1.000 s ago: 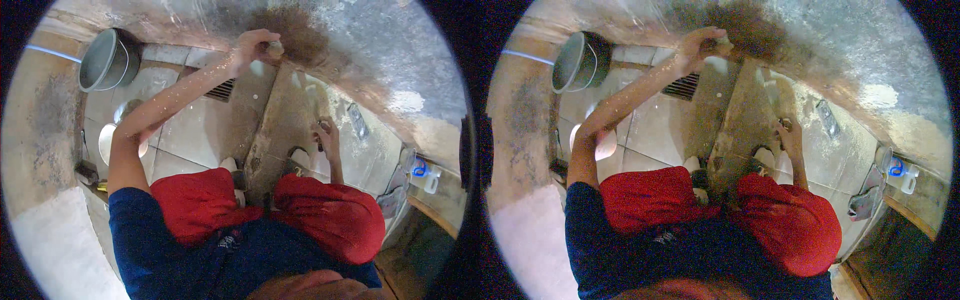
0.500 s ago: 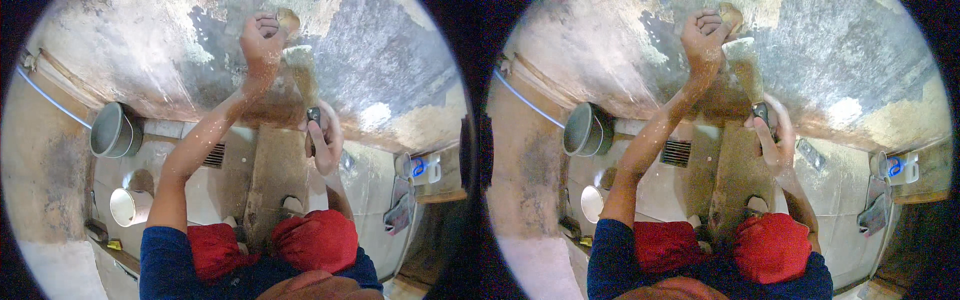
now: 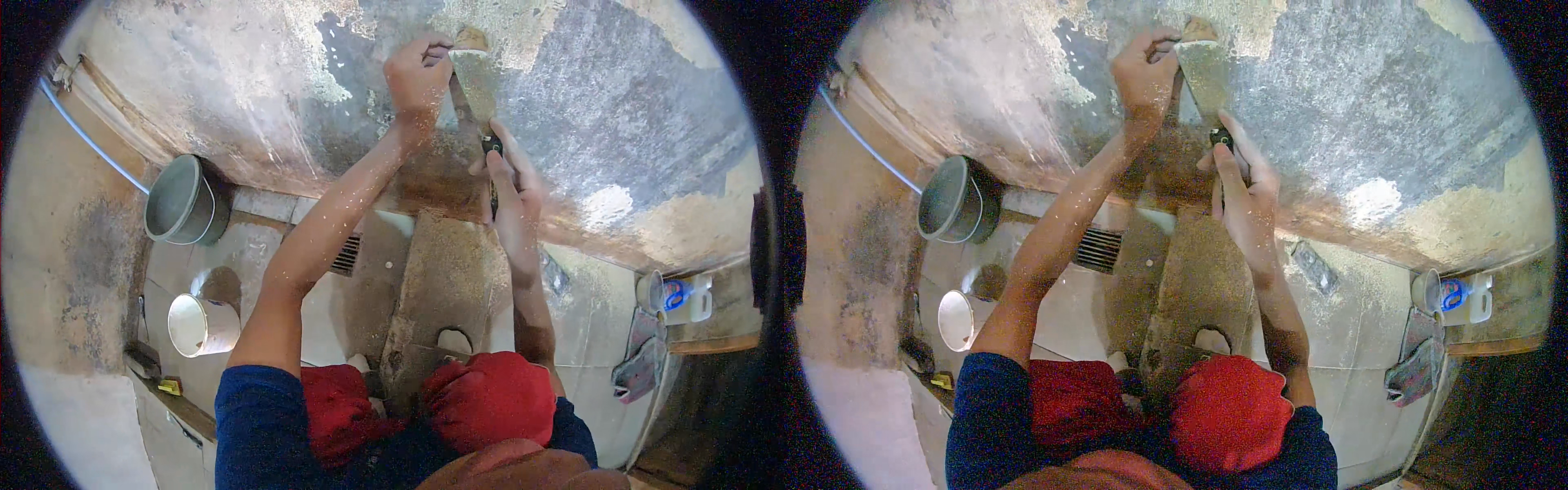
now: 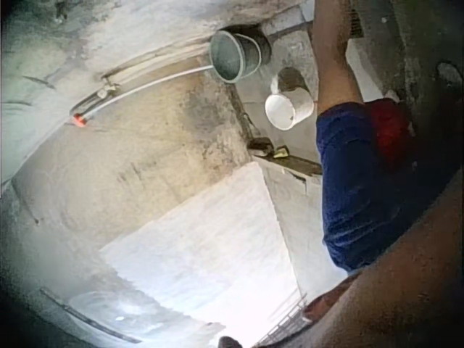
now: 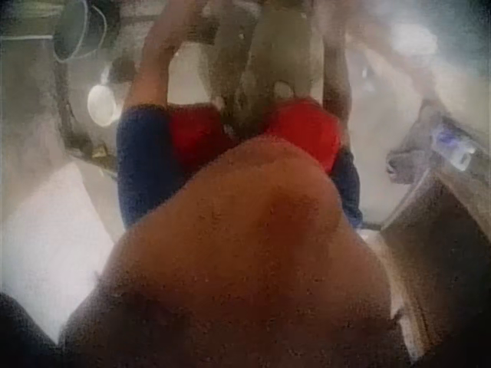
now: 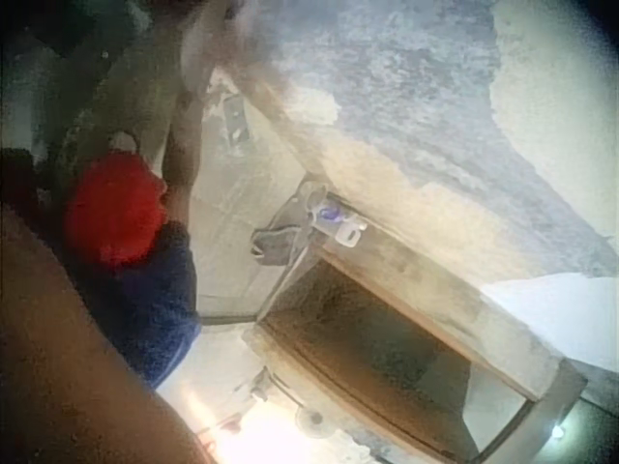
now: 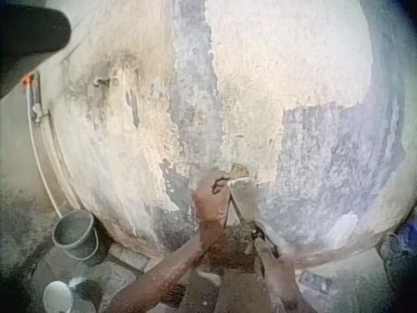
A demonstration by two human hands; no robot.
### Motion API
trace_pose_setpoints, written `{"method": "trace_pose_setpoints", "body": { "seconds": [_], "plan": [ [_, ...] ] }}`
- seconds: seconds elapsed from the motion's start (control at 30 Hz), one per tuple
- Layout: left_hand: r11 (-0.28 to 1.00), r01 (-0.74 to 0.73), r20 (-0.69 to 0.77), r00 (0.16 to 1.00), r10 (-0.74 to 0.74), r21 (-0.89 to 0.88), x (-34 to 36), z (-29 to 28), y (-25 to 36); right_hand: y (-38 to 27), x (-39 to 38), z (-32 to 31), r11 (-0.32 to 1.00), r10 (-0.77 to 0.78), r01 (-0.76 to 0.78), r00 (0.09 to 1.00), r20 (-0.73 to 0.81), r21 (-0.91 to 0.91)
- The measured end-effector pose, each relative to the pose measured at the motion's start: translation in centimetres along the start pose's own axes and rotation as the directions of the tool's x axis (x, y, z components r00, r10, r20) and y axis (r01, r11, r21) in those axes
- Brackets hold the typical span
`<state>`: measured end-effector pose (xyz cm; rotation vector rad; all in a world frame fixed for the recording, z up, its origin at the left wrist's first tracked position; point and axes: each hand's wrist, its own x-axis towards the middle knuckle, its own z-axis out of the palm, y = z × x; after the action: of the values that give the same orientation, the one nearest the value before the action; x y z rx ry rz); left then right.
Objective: Scraping paint or plaster from a wall and sanding it to prepare for repair or repainting.
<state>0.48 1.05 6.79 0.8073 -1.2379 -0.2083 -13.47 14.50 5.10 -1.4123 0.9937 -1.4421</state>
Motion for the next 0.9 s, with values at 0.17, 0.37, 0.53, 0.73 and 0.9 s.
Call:
{"method": "trace_pose_setpoints", "body": {
  "seconds": [0.17, 0.37, 0.53, 0.73, 0.9],
  "plan": [
    [0.968, 0.103, 0.134, 0.988, -0.073, -0.229, -0.6, -0.7, 1.3, 0.2, 0.1, 0.5, 1.000, 0.005, -0.004, 0.999, -0.034, 0.017],
    [0.988, 0.102, 0.268, 0.961, -0.067, -0.118, 0.9, -2.4, 0.1, 0.6, 0.3, 2.0, 1.000, 0.008, -0.007, 0.999, -0.054, 0.020],
    [0.994, 0.022, 0.352, 0.934, -0.060, 0.110, 1.9, -3.4, 2.7, 2.5, 0.5, 1.5, 0.999, -0.013, 0.010, 0.998, -0.068, -0.045],
    [0.677, -0.595, 0.293, 0.803, 0.519, 0.433, 3.0, -2.2, 4.5, 3.9, 0.5, 2.1, 0.996, -0.050, 0.038, 0.985, -0.163, -0.080],
    [0.688, -0.605, 0.362, 0.794, 0.488, 0.400, 2.6, -1.7, 2.0, 4.2, 0.6, 3.0, 0.994, -0.070, 0.086, 0.978, -0.195, 0.072]
  ]
}}
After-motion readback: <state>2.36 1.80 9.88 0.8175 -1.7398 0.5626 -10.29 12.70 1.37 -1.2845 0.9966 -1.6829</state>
